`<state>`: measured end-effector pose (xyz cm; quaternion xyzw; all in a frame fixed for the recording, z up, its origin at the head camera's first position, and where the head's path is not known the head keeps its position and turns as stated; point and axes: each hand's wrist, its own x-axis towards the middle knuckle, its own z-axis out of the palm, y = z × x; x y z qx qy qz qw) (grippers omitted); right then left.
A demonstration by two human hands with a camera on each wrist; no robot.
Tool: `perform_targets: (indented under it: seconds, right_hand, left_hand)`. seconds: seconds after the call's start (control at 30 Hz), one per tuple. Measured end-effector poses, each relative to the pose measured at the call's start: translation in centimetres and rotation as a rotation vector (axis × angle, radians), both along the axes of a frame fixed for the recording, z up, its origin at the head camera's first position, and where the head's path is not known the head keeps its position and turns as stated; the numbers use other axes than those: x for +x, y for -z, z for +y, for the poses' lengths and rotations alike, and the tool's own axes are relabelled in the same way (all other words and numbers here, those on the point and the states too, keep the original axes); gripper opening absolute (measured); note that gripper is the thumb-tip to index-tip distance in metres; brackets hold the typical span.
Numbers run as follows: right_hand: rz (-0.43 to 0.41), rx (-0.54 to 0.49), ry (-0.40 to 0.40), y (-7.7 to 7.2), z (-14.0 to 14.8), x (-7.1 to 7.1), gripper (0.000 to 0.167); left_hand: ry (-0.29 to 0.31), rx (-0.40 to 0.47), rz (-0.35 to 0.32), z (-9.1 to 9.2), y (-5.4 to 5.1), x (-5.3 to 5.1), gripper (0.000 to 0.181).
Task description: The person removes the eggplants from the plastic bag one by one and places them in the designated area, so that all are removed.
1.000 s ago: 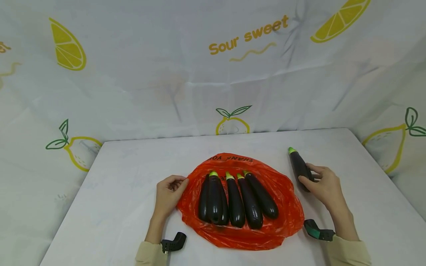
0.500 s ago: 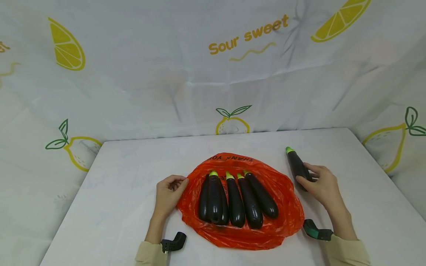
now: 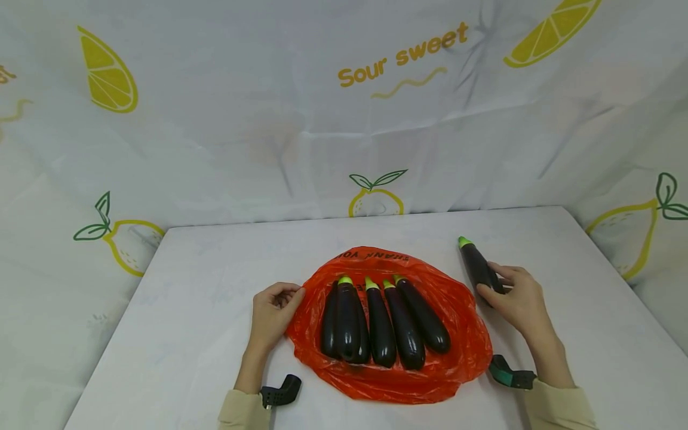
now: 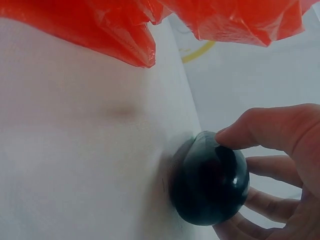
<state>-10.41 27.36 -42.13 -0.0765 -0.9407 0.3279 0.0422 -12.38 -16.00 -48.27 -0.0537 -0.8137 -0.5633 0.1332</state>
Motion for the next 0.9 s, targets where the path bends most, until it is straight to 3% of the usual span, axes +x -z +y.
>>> perform_targets:
  seconds: [0.43,0.9]
  right_hand:
    - [0.024,0.006,0.0,-0.3,-0.1,0.1,0.061]
    - [0.253,-0.075,0.026,-3.1,-1.5,1.2,0.048]
  left_hand:
    - [0.003,0.008,-0.009,0.0,0.0,0.0,0.008]
    - [0.009,0.027,-0.003,0.1,-0.1,0.0,0.004]
